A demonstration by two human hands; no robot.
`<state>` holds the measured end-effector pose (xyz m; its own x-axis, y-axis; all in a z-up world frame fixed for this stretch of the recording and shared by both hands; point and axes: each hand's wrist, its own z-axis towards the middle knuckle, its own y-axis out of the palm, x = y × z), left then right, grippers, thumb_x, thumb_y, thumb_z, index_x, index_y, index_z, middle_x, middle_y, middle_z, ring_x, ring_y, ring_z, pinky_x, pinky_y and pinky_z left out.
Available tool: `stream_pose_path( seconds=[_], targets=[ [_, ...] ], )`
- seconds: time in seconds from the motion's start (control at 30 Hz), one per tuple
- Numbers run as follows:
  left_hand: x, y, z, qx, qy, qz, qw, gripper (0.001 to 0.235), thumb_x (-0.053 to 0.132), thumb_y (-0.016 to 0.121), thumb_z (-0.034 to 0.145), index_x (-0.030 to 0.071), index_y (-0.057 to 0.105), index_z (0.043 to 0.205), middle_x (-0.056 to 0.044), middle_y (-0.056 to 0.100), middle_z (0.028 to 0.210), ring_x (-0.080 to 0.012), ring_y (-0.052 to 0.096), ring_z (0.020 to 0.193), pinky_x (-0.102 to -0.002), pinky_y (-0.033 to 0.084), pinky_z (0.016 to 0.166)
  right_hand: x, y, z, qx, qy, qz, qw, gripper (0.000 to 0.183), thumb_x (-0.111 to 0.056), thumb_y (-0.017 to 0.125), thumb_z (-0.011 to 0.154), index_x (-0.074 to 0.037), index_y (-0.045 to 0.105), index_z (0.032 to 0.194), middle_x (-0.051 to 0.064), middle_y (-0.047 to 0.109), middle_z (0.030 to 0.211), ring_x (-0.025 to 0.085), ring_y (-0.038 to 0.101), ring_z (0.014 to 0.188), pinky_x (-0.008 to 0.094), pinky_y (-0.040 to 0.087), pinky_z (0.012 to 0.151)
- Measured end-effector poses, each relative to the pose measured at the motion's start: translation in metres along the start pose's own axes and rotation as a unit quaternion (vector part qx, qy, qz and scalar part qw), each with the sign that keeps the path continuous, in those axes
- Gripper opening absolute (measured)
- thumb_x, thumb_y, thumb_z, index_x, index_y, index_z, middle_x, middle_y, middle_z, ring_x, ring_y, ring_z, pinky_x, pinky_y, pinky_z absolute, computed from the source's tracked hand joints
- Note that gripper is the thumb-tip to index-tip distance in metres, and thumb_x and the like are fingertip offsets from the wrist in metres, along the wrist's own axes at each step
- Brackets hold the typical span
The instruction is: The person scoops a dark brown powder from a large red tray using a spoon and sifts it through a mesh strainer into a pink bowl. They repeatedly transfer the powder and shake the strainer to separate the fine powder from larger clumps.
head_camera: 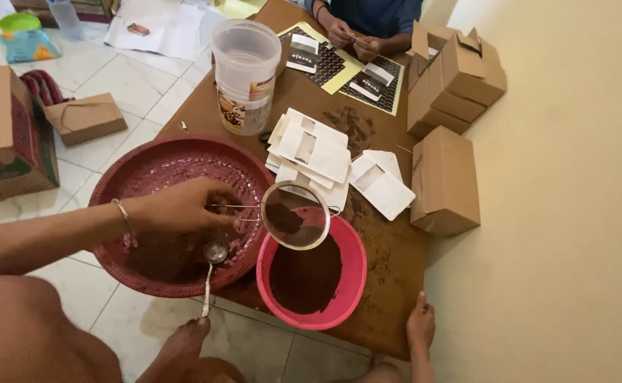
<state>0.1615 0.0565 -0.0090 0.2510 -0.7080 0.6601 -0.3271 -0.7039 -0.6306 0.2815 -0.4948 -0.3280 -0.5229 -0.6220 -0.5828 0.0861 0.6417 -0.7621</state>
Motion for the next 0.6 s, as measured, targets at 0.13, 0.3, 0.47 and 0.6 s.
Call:
stream_pose_path(
  seconds=[0.13,0.3,0.47,0.6],
  targets=[
    [0.012,0.011,-0.004,-0.026,0.003,-0.036,0.999,0.04,0.018,0.077,0.084,0.01,0.072,0.123,-0.003,0.083,0.097,-0.0128,0.074,0.072,-0.024,0.062,0.064,0.009,0.009,0.016,0.009,0.019,-0.035,0.999,0.082,-0.064,0.025,0.109,0.004,0.056,0.142,0.026,0.062,0.138,0.046,0.059,0.123,0.053,0.045,0.104],
    [-0.008,0.038,0.014,-0.056,0.028,-0.088,0.994,0.036,0.02,0.08,0.083,0.006,0.075,0.115,-0.004,0.078,0.086,-0.0108,0.067,0.063,-0.022,0.055,0.056,0.022,0.014,0.024,0.015,-0.002,-0.029,0.999,0.086,-0.066,0.024,0.109,0.009,0.054,0.14,0.029,0.061,0.135,0.047,0.059,0.121,0.055,0.045,0.103],
    [-0.026,0.071,0.006,-0.032,0.081,-0.063,0.994,0.043,0.022,0.077,0.084,0.014,0.069,0.125,-0.003,0.076,0.096,-0.0112,0.065,0.066,-0.023,0.056,0.056,0.012,0.007,0.01,0.011,-0.014,0.001,1.0,0.084,-0.063,0.03,0.109,0.012,0.052,0.142,0.031,0.058,0.14,0.05,0.056,0.125,0.055,0.043,0.104],
    [-0.078,0.104,0.017,0.016,0.155,-0.095,0.983,0.047,0.021,0.081,0.078,0.009,0.071,0.122,-0.006,0.079,0.1,-0.0181,0.071,0.08,-0.031,0.058,0.073,-0.011,0.002,-0.011,0.021,-0.026,-0.023,0.999,0.083,-0.062,0.029,0.109,0.01,0.05,0.146,0.031,0.053,0.147,0.05,0.051,0.131,0.056,0.038,0.109]
  ],
)
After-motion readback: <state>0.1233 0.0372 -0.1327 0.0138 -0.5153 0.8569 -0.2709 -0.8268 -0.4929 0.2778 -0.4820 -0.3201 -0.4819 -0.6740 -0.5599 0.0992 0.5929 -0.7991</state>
